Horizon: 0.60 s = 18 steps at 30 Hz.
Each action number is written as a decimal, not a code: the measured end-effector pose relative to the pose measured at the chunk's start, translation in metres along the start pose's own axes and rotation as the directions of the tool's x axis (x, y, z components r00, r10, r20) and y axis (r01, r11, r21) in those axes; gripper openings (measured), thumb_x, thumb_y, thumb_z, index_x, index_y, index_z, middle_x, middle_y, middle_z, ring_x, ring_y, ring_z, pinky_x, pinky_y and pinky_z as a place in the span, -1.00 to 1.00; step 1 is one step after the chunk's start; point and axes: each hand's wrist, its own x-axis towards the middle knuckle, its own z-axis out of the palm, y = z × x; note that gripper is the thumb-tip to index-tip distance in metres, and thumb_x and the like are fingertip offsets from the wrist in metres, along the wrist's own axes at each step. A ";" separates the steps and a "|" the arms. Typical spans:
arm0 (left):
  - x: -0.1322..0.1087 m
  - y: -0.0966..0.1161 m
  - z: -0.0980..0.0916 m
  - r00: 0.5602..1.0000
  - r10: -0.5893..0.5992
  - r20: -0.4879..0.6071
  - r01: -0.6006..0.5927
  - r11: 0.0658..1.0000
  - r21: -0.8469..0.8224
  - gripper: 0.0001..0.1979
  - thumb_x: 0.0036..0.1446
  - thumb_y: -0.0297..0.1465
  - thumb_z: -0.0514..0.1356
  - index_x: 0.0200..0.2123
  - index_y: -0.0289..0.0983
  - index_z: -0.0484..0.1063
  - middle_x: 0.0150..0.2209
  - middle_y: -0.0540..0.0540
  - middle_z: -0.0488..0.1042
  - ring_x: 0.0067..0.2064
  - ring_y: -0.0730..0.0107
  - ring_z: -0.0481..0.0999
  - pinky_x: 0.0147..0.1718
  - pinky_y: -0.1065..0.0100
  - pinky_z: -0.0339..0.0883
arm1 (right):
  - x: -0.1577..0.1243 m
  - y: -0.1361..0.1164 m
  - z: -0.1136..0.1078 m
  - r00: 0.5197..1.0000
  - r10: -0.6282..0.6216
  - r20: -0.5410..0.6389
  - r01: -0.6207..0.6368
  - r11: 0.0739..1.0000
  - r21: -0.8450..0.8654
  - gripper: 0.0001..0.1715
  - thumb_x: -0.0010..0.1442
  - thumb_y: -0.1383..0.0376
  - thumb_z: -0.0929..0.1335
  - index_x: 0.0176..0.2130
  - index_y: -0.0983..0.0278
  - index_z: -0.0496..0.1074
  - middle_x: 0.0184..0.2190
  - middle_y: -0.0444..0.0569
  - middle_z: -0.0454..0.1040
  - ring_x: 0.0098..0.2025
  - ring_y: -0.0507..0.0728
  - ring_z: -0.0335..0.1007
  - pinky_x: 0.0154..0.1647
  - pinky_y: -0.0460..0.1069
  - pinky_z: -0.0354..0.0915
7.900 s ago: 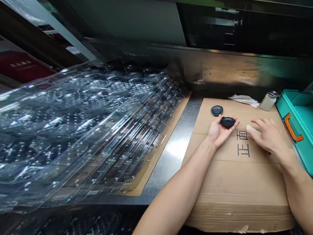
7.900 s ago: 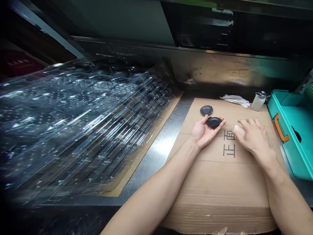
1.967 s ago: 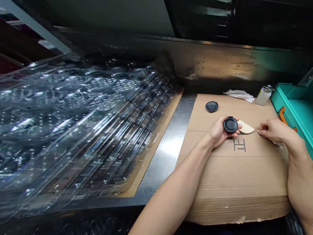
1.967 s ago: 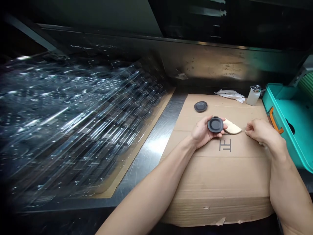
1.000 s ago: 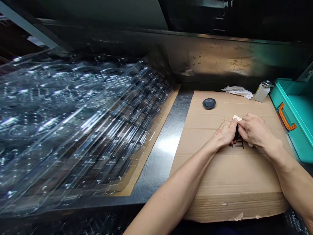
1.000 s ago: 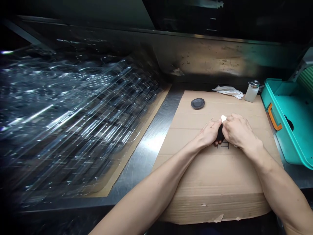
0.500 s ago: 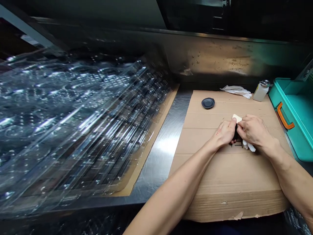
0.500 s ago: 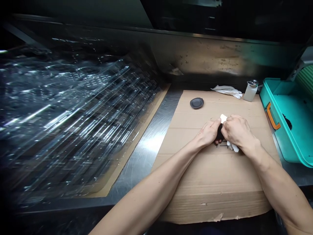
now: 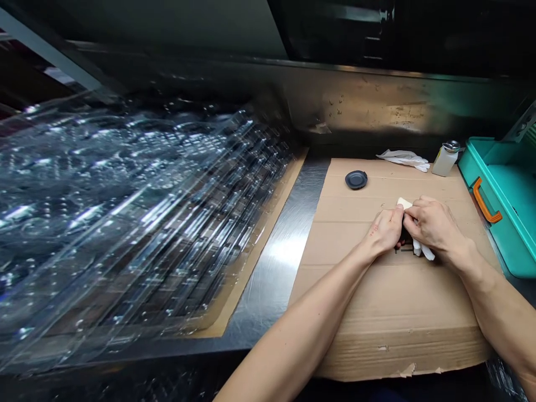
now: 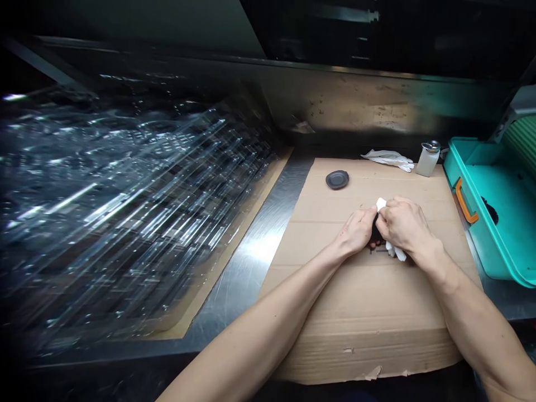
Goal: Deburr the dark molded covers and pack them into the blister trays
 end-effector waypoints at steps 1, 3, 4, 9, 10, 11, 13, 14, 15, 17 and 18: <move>0.000 0.000 0.000 1.000 0.009 0.002 -0.009 1.000 -0.002 -0.39 0.46 -0.18 -0.09 -0.62 -0.27 0.38 -0.69 -0.06 0.40 -0.68 0.41 0.40 -0.65 0.41 0.21 | 0.000 0.001 0.001 1.000 0.004 -0.006 -0.004 1.000 0.005 -0.59 0.35 0.28 0.23 -0.50 0.24 0.43 -0.44 0.01 0.51 -0.28 0.15 0.37 -0.27 0.04 0.11; 0.000 -0.001 0.000 1.000 0.000 0.007 0.000 1.000 -0.010 -0.38 0.45 -0.16 -0.08 -0.62 -0.27 0.38 -0.70 -0.06 0.40 -0.68 0.41 0.40 -0.65 0.41 0.21 | 0.000 0.002 0.001 1.000 0.025 0.016 -0.025 0.999 0.019 -0.63 0.30 0.29 0.26 -0.52 0.24 0.42 -0.44 0.01 0.51 -0.29 0.15 0.37 -0.29 0.04 0.10; 0.000 -0.001 0.000 1.000 -0.014 0.010 0.014 1.000 -0.013 -0.38 0.45 -0.15 -0.08 -0.62 -0.27 0.38 -0.70 -0.07 0.40 -0.68 0.40 0.39 -0.65 0.40 0.21 | -0.001 0.002 0.001 0.999 0.031 0.032 -0.032 0.999 0.029 -0.64 0.28 0.30 0.27 -0.53 0.24 0.41 -0.45 0.01 0.51 -0.30 0.15 0.37 -0.30 0.03 0.09; 0.000 -0.003 0.000 1.000 -0.007 0.020 0.008 1.000 -0.015 -0.39 0.45 -0.13 -0.09 -0.58 -0.27 0.42 -0.68 -0.07 0.41 -0.68 0.40 0.40 -0.64 0.40 0.23 | -0.001 0.003 0.001 1.000 0.008 -0.007 -0.007 0.998 0.069 -0.61 0.32 0.29 0.25 -0.52 0.23 0.41 -0.44 0.01 0.52 -0.30 0.14 0.36 -0.28 0.03 0.10; 0.000 -0.003 0.001 1.000 0.003 0.024 -0.003 1.000 -0.006 -0.39 0.44 -0.14 -0.09 -0.59 -0.27 0.41 -0.68 -0.07 0.41 -0.68 0.41 0.39 -0.64 0.40 0.23 | 0.000 0.003 0.002 1.000 0.018 -0.004 -0.018 0.997 0.073 -0.62 0.31 0.29 0.25 -0.53 0.23 0.40 -0.44 0.01 0.52 -0.31 0.14 0.36 -0.28 0.03 0.11; 0.001 -0.003 0.001 1.000 -0.002 0.027 0.002 1.000 0.000 -0.39 0.44 -0.14 -0.09 -0.59 -0.27 0.41 -0.68 -0.07 0.41 -0.68 0.41 0.39 -0.65 0.41 0.24 | 0.000 0.003 0.002 0.999 0.035 0.012 -0.036 0.996 0.078 -0.63 0.29 0.29 0.26 -0.53 0.23 0.40 -0.44 0.01 0.52 -0.31 0.14 0.36 -0.28 0.02 0.11; 0.004 -0.001 0.002 0.998 -0.062 0.011 0.062 0.997 -0.042 -0.41 0.44 -0.18 -0.09 -0.58 -0.28 0.39 -0.68 -0.08 0.40 -0.68 0.42 0.38 -0.67 0.43 0.23 | 0.002 0.004 0.002 0.996 0.064 0.055 -0.069 0.992 0.103 -0.66 0.26 0.30 0.27 -0.54 0.23 0.40 -0.44 0.00 0.53 -0.33 0.13 0.37 -0.28 0.01 0.12; 0.006 0.001 0.001 0.993 -0.116 -0.003 0.115 0.987 -0.115 -0.44 0.44 -0.20 -0.10 -0.55 -0.28 0.39 -0.67 -0.08 0.41 -0.69 0.42 0.38 -0.69 0.43 0.22 | 0.002 0.005 0.001 0.995 0.072 0.062 -0.080 0.989 0.125 -0.66 0.25 0.30 0.26 -0.54 0.23 0.41 -0.44 -0.01 0.53 -0.33 0.12 0.38 -0.28 0.00 0.13; 0.008 0.003 -0.001 0.983 -0.184 -0.001 0.180 0.958 -0.224 -0.46 0.45 -0.22 -0.12 -0.51 -0.30 0.40 -0.65 -0.09 0.42 -0.69 0.42 0.37 -0.72 0.45 0.20 | 0.001 0.007 -0.001 0.995 0.081 0.052 -0.088 0.984 0.152 -0.66 0.25 0.30 0.25 -0.53 0.22 0.42 -0.44 -0.01 0.54 -0.33 0.12 0.39 -0.28 -0.01 0.13; 0.013 0.010 -0.008 0.944 -0.321 0.077 0.317 0.818 -0.481 -0.49 0.45 -0.25 -0.17 -0.38 -0.34 0.42 -0.58 -0.14 0.48 -0.68 0.45 0.38 -0.75 0.49 0.17 | -0.001 0.016 -0.005 0.992 0.128 0.003 -0.126 0.973 0.194 -0.66 0.26 0.27 0.24 -0.48 0.22 0.48 -0.43 -0.02 0.55 -0.35 0.11 0.40 -0.29 -0.01 0.15; 0.015 0.013 -0.014 0.919 -0.368 0.141 0.377 0.718 -0.584 -0.50 0.46 -0.26 -0.19 -0.32 -0.38 0.43 -0.54 -0.17 0.50 -0.66 0.47 0.38 -0.75 0.51 0.17 | -0.003 0.022 -0.007 0.985 0.171 -0.017 -0.164 0.966 0.200 -0.66 0.25 0.26 0.24 -0.46 0.21 0.51 -0.44 -0.02 0.56 -0.36 0.12 0.41 -0.31 -0.01 0.15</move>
